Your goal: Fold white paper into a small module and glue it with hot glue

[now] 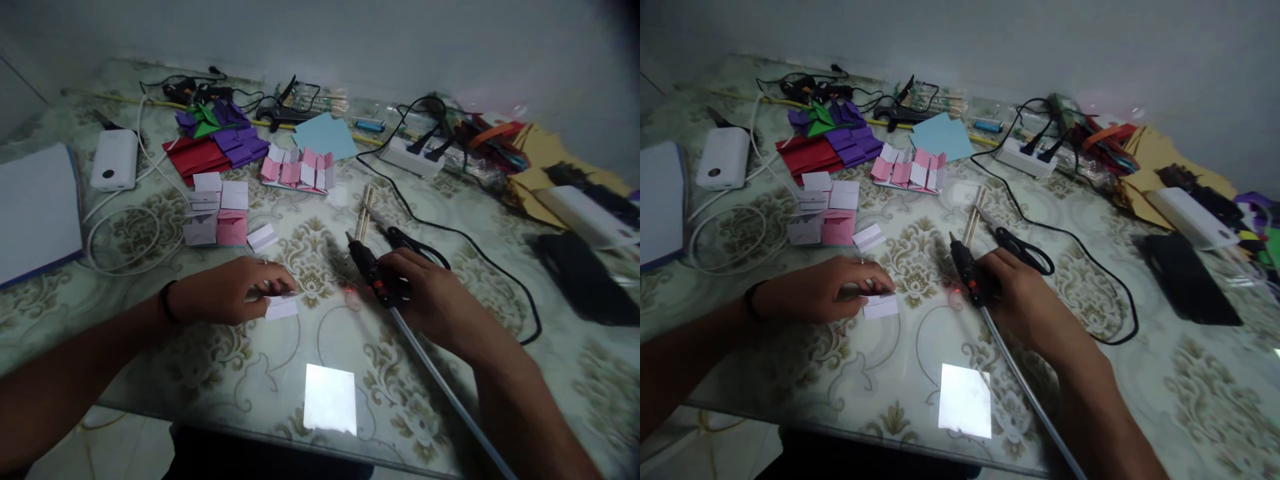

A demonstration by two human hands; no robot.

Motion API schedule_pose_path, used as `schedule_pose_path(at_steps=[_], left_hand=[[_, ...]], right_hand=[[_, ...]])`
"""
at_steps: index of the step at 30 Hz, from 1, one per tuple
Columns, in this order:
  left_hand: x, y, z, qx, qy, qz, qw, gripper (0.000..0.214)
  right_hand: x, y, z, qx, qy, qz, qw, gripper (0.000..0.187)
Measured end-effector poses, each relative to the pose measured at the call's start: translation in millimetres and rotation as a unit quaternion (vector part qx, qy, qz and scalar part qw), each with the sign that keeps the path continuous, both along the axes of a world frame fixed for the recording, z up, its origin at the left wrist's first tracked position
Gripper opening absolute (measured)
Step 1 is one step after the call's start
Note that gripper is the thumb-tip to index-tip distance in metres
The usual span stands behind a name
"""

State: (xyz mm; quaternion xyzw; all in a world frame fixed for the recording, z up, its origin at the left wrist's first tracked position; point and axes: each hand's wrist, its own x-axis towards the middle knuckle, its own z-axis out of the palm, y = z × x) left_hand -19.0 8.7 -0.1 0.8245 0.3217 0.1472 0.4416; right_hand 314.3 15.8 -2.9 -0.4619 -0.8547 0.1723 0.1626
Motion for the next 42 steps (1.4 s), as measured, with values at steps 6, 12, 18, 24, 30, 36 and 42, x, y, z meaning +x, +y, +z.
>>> schedule_pose_path(at_steps=[6,12,18,24,30,36,42], left_hand=[[-1,-2,7.1,-0.007,0.005,-0.014,1.0,0.041],[-1,-3,1.5,0.005,0.003,-0.006,1.0,0.026],[0,-4,-3.5,0.019,0.0,0.006,1.0,0.025],[0,-5,-10.5,0.055,-0.01,-0.004,0.998,0.016],[1,-4,-15.8,0.076,-0.034,0.001,0.997,0.011],[3,-5,-12.1,0.083,-0.013,-0.003,0.996,0.012],[7,-8,-11.2,0.1,0.014,0.006,0.995,0.01]], right_hand=[[22,13,-14.5,0.028,-0.055,-0.028,0.998,0.029],[26,8,1.0,0.058,-0.039,0.019,0.997,0.039],[-42,-19,25.2,0.026,0.04,0.06,0.997,0.018],[-88,-25,4.1,-0.089,0.096,0.148,0.98,0.02],[-93,-19,-14.2,-0.093,0.118,0.142,0.978,0.014],[-91,-16,-25.3,-0.092,0.141,0.148,0.975,0.006],[-90,-14,-30.7,-0.069,0.157,0.169,0.971,0.005]])
